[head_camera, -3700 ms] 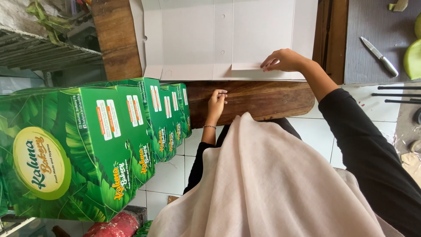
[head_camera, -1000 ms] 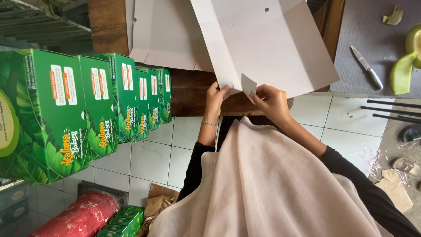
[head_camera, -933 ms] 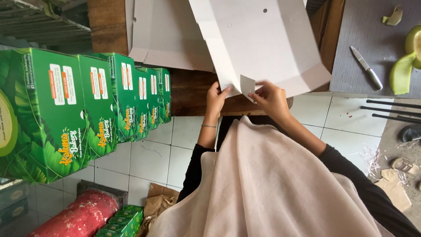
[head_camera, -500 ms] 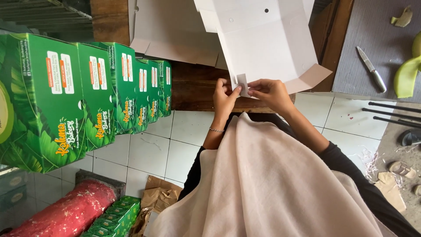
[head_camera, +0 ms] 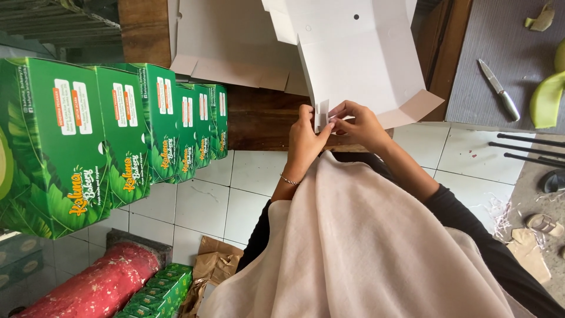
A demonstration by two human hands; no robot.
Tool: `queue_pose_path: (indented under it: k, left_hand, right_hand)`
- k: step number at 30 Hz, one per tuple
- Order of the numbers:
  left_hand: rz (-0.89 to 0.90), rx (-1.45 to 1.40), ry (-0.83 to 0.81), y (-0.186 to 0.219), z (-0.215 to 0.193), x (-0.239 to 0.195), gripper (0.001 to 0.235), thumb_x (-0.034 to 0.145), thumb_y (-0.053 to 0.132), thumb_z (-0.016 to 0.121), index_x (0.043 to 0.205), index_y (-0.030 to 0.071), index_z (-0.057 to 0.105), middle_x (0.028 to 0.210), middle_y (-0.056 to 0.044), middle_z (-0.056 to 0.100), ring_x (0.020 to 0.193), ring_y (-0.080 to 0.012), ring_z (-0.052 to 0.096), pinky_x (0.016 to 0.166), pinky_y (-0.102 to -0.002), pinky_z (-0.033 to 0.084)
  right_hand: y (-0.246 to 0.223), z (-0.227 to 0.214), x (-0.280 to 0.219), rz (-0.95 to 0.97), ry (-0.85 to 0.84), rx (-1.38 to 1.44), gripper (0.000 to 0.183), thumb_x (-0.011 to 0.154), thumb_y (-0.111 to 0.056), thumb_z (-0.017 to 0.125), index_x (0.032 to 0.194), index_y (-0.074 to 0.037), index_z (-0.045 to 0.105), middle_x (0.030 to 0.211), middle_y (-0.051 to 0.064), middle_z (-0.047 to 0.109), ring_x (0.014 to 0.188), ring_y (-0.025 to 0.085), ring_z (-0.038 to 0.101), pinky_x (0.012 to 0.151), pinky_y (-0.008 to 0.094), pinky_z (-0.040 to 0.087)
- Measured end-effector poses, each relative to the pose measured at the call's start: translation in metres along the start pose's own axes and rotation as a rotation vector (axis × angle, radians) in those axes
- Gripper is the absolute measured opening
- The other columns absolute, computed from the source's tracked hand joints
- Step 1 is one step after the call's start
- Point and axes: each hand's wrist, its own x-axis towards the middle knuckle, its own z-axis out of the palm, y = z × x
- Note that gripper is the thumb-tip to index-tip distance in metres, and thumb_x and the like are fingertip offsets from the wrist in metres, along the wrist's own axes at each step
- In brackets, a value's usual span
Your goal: Assembling flat cardboard cake boxes into their final 3D shape and stacking them.
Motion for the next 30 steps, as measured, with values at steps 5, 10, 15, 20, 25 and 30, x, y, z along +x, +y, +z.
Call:
queue_pose_path:
  k: [5, 10, 15, 20, 25, 30]
  left_hand:
    - [0.015, -0.002, 0.071, -0.031, 0.017, 0.007, 0.057, 0.082, 0.024, 0.077, 0.125, 0.001, 0.047, 0.118, -0.035, 0.064, 0.110, -0.0515, 0.066, 0.088, -0.055, 0.057]
    - [0.026, 0.017, 0.239, -0.034, 0.025, 0.006, 0.048, 0.076, 0.016, 0.073, 0.116, -0.001, 0.052, 0.106, -0.029, 0.061, 0.096, -0.0516, 0.067, 0.079, -0.058, 0.057]
    - [0.025, 0.035, 0.300, -0.027, 0.021, 0.007, 0.033, 0.075, 0.011, 0.066, 0.106, 0.005, 0.057, 0.095, -0.018, 0.062, 0.085, -0.0414, 0.070, 0.071, -0.053, 0.059]
    - [-0.003, 0.096, 0.292, -0.043, 0.027, 0.019, 0.038, 0.075, 0.011, 0.067, 0.109, 0.007, 0.051, 0.097, -0.014, 0.058, 0.086, -0.0410, 0.069, 0.071, -0.055, 0.060]
    - [-0.023, 0.168, 0.327, -0.071, 0.020, 0.042, 0.034, 0.079, 0.003, 0.068, 0.110, 0.008, 0.053, 0.095, -0.012, 0.059, 0.092, -0.0389, 0.068, 0.077, -0.051, 0.059]
    - [-0.012, 0.253, 0.458, -0.097, -0.010, 0.060, 0.041, 0.079, 0.003, 0.069, 0.116, 0.010, 0.052, 0.100, -0.010, 0.058, 0.095, -0.0349, 0.065, 0.084, -0.047, 0.057]
  right_hand:
    - [0.032, -0.005, 0.033, 0.199, -0.058, 0.132, 0.034, 0.090, -0.016, 0.079, 0.118, -0.003, 0.066, 0.106, 0.009, 0.068, 0.087, 0.017, 0.073, 0.080, 0.028, 0.063]
    - [0.051, 0.000, 0.055, 0.237, -0.147, 0.125, 0.022, 0.089, -0.010, 0.078, 0.108, -0.002, 0.071, 0.085, 0.006, 0.071, 0.066, 0.007, 0.060, 0.055, 0.018, 0.052]
    - [0.028, 0.008, 0.058, 0.330, -0.210, 0.207, 0.023, 0.092, -0.006, 0.068, 0.114, 0.000, 0.066, 0.085, 0.001, 0.066, 0.061, 0.002, 0.044, 0.053, 0.014, 0.043]
    - [0.030, 0.019, 0.067, 0.353, -0.283, 0.263, 0.019, 0.092, -0.006, 0.066, 0.111, -0.003, 0.066, 0.079, -0.004, 0.059, 0.061, 0.000, 0.040, 0.054, 0.015, 0.042]
    - [0.031, 0.016, 0.065, 0.049, -0.217, -0.168, 0.044, 0.092, -0.012, 0.072, 0.135, -0.014, 0.063, 0.110, 0.015, 0.071, 0.084, 0.018, 0.066, 0.069, 0.033, 0.059]
    - [0.005, -0.058, 0.029, -0.364, 0.285, -0.587, 0.032, 0.093, -0.012, 0.079, 0.124, -0.019, 0.072, 0.105, 0.007, 0.062, 0.088, 0.023, 0.066, 0.071, 0.035, 0.058]
